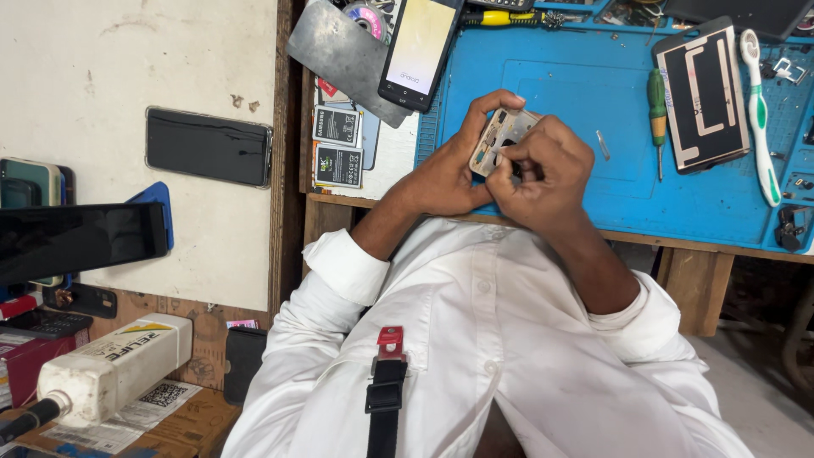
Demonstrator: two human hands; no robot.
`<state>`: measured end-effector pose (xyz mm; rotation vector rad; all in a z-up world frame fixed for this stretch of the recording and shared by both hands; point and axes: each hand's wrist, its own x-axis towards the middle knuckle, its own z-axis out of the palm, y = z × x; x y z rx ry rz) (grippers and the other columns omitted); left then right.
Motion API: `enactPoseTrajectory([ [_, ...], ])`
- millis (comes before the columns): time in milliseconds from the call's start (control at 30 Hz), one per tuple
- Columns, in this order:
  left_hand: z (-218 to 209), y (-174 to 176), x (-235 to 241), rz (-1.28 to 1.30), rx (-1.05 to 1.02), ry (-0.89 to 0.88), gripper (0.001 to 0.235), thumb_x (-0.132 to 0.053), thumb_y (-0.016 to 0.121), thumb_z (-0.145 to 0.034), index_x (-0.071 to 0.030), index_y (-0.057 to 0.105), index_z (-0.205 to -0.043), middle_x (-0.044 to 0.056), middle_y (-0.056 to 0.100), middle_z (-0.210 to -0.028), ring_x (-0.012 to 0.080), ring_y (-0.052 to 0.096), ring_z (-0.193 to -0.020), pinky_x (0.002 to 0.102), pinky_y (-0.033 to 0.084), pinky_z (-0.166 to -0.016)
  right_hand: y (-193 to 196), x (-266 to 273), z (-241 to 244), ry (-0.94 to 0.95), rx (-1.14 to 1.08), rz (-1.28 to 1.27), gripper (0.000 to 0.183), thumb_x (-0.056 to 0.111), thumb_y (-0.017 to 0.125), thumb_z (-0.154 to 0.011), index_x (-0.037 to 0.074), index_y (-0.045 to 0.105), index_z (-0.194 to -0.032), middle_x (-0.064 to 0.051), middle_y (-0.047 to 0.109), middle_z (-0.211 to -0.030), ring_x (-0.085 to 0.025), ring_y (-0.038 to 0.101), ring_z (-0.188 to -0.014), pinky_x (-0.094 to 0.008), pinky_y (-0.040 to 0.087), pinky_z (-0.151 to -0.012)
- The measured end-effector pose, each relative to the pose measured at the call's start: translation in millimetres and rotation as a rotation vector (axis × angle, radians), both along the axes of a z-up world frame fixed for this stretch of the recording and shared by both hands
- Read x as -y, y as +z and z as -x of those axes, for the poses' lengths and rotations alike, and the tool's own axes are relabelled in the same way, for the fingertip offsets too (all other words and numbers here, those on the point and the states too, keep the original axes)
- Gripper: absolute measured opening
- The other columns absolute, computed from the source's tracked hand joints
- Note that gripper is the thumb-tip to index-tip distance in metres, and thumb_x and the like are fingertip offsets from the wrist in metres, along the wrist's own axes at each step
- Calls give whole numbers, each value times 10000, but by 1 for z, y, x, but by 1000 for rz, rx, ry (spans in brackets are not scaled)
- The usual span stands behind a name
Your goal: The person disassembles a Samsung smartphone, removes the back cover and battery, and uses a screwdriver and toothbrush to clean the interior. The person then reassembles the phone by placing the battery and back cover back into position.
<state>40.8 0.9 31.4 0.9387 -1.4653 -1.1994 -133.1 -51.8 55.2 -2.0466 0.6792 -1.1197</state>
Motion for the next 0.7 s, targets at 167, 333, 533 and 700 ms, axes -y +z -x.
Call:
enactPoseTrajectory([
  [167,1,0,1,42,-111,-60,798,-174,785,-1034,-155,168,-1540,107,470,-1514,219,531,-1403,356,491,-1197,0,3,-2,40,-10,63,106,6,739,-755,9,644,-803,-70,521,-749,-126,466,-558,-293,373,-514],
  [333,1,3,0,15,-61,-35,833,-153,784,-1004,-162,184,-1581,123,479,-1496,218,573,-1352,355,543,-1143,2,2,1,67,-22,93,97,-6,733,-745,9,663,-811,-68,537,-739,-120,476,-539,-302,375,-504],
  [533,1,3,0,-46,-63,-40,827,-167,786,-979,-153,179,-1540,165,474,-1520,251,563,-1378,388,525,-1173,1,0,1,11,-20,45,108,-13,740,-784,-5,661,-857,-88,544,-793,-144,488,-591,-300,389,-536],
  [700,0,-2,-1,-14,-46,-34,842,-197,774,-1012,-169,170,-1598,153,477,-1527,237,578,-1375,375,537,-1157,1,2,-2,9,-15,45,105,-4,739,-776,9,656,-839,-81,547,-772,-132,495,-576,-295,405,-527],
])
